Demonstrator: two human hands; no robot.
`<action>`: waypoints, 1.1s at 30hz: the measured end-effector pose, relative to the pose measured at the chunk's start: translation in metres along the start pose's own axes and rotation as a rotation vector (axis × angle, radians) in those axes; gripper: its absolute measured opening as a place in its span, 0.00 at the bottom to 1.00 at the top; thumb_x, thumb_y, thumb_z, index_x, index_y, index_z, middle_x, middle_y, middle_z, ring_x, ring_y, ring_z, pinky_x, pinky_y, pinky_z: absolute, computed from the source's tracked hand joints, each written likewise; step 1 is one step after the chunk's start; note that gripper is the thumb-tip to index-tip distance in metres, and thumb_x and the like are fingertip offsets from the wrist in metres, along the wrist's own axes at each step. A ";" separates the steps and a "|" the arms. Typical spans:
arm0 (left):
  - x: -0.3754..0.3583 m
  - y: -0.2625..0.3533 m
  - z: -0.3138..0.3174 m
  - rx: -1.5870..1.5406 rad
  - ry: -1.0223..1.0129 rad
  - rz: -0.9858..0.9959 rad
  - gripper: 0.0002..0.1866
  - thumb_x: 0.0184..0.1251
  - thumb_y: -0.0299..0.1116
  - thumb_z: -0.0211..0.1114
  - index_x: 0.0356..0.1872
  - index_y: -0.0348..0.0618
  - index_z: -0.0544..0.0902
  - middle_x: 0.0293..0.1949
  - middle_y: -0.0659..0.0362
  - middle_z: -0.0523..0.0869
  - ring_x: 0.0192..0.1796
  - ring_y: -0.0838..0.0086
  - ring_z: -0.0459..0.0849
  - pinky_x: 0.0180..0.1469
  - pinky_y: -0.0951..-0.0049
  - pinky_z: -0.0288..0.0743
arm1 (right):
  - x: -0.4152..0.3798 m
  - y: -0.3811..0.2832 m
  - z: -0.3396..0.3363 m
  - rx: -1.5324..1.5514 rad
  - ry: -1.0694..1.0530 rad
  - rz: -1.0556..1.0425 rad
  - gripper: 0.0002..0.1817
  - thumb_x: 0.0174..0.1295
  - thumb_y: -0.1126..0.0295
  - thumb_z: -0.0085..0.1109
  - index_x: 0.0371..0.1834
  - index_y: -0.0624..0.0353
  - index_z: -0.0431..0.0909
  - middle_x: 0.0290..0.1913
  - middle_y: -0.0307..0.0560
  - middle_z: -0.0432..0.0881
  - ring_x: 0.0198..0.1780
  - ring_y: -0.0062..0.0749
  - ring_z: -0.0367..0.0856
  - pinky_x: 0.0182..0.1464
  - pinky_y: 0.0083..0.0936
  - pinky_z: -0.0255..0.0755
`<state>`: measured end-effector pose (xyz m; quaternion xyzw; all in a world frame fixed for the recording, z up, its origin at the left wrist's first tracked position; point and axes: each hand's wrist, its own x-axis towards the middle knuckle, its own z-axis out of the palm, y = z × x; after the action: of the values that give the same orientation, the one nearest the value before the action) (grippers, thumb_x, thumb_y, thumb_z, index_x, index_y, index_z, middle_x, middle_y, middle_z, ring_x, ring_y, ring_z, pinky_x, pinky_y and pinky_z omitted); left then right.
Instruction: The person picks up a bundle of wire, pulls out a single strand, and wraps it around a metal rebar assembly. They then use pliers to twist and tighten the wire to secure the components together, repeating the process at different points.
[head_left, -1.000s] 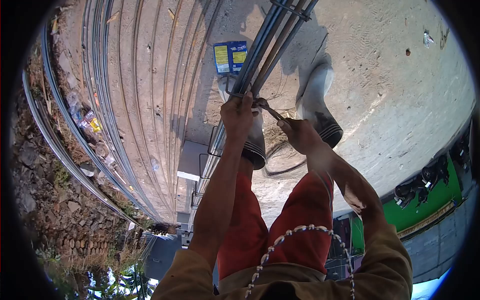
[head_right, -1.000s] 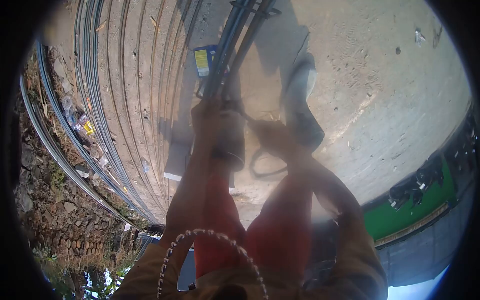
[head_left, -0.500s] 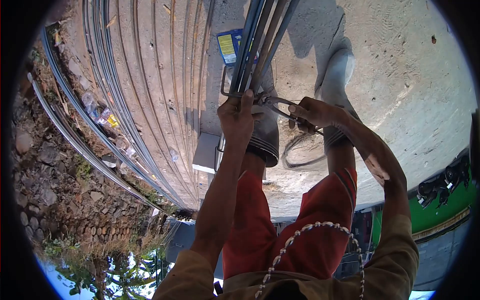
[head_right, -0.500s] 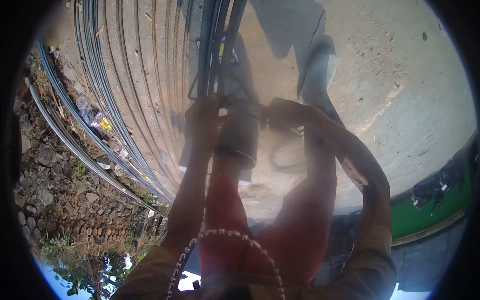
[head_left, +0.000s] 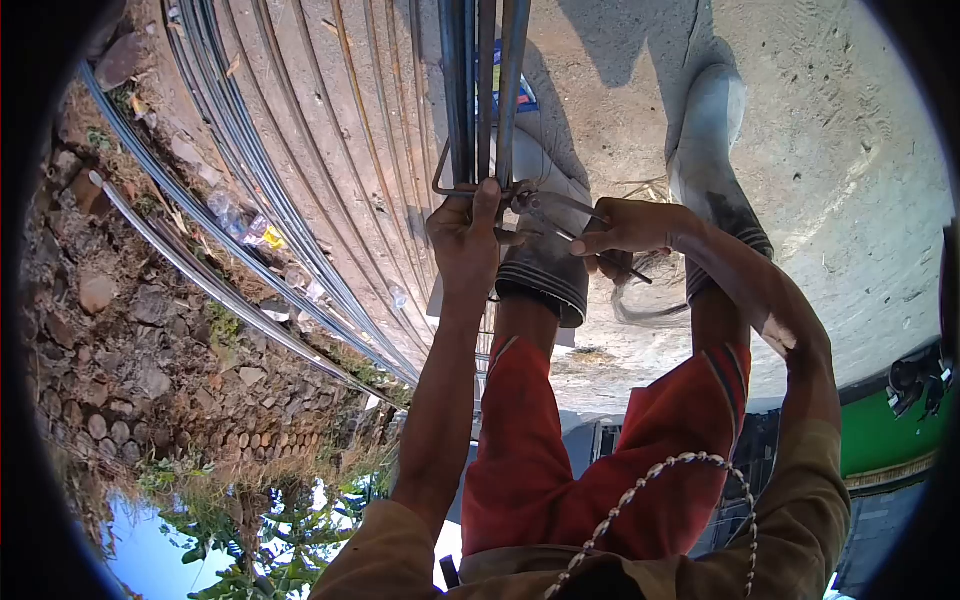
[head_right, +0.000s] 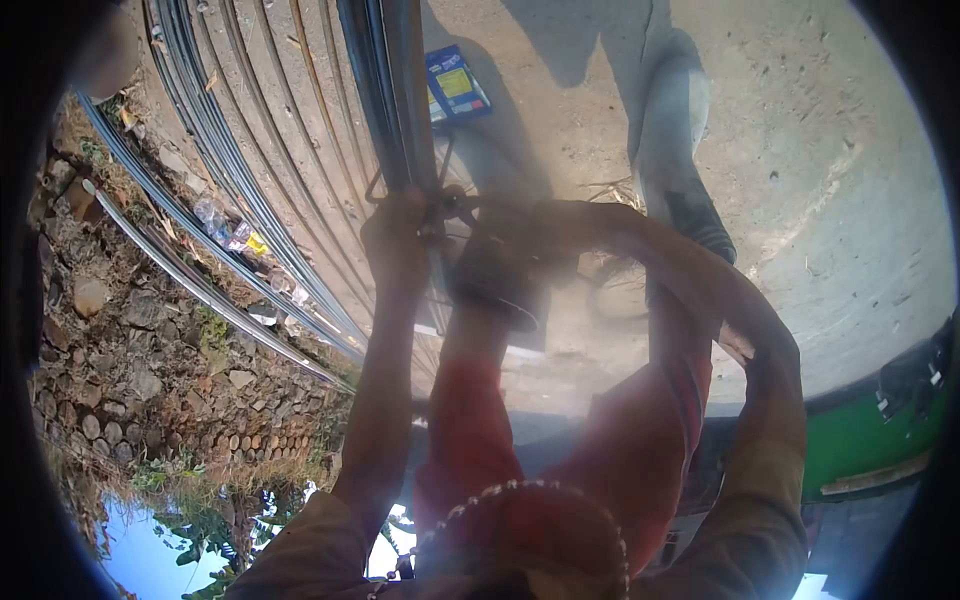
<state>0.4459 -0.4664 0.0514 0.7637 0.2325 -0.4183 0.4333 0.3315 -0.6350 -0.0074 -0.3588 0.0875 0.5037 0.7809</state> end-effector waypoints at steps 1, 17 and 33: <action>-0.002 0.004 -0.002 0.044 0.014 0.004 0.14 0.65 0.38 0.63 0.35 0.33 0.81 0.28 0.59 0.83 0.25 0.81 0.81 0.18 0.79 0.81 | -0.005 -0.003 0.005 -0.053 0.091 0.010 0.21 0.57 0.55 0.62 0.26 0.65 0.74 0.22 0.45 0.81 0.19 0.27 0.79 0.23 0.24 0.75; -0.006 0.003 -0.001 0.066 0.051 0.029 0.16 0.64 0.41 0.65 0.31 0.35 0.84 0.20 0.62 0.81 0.13 0.84 0.71 0.13 0.82 0.66 | -0.028 0.019 0.036 -1.167 0.873 0.005 0.25 0.61 0.60 0.57 0.63 0.46 0.69 0.32 0.40 0.75 0.34 0.34 0.77 0.42 0.34 0.70; 0.003 -0.004 -0.003 0.149 0.007 0.034 0.08 0.64 0.32 0.65 0.29 0.38 0.83 0.14 0.71 0.72 0.15 0.92 0.62 0.15 0.83 0.48 | 0.057 0.068 -0.058 -1.131 0.844 -0.666 0.19 0.53 0.61 0.61 0.50 0.45 0.77 0.30 0.33 0.80 0.30 0.27 0.79 0.34 0.25 0.73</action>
<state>0.4462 -0.4622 0.0480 0.7990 0.1894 -0.4245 0.3814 0.3138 -0.6150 -0.1098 -0.8711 -0.0052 0.0318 0.4900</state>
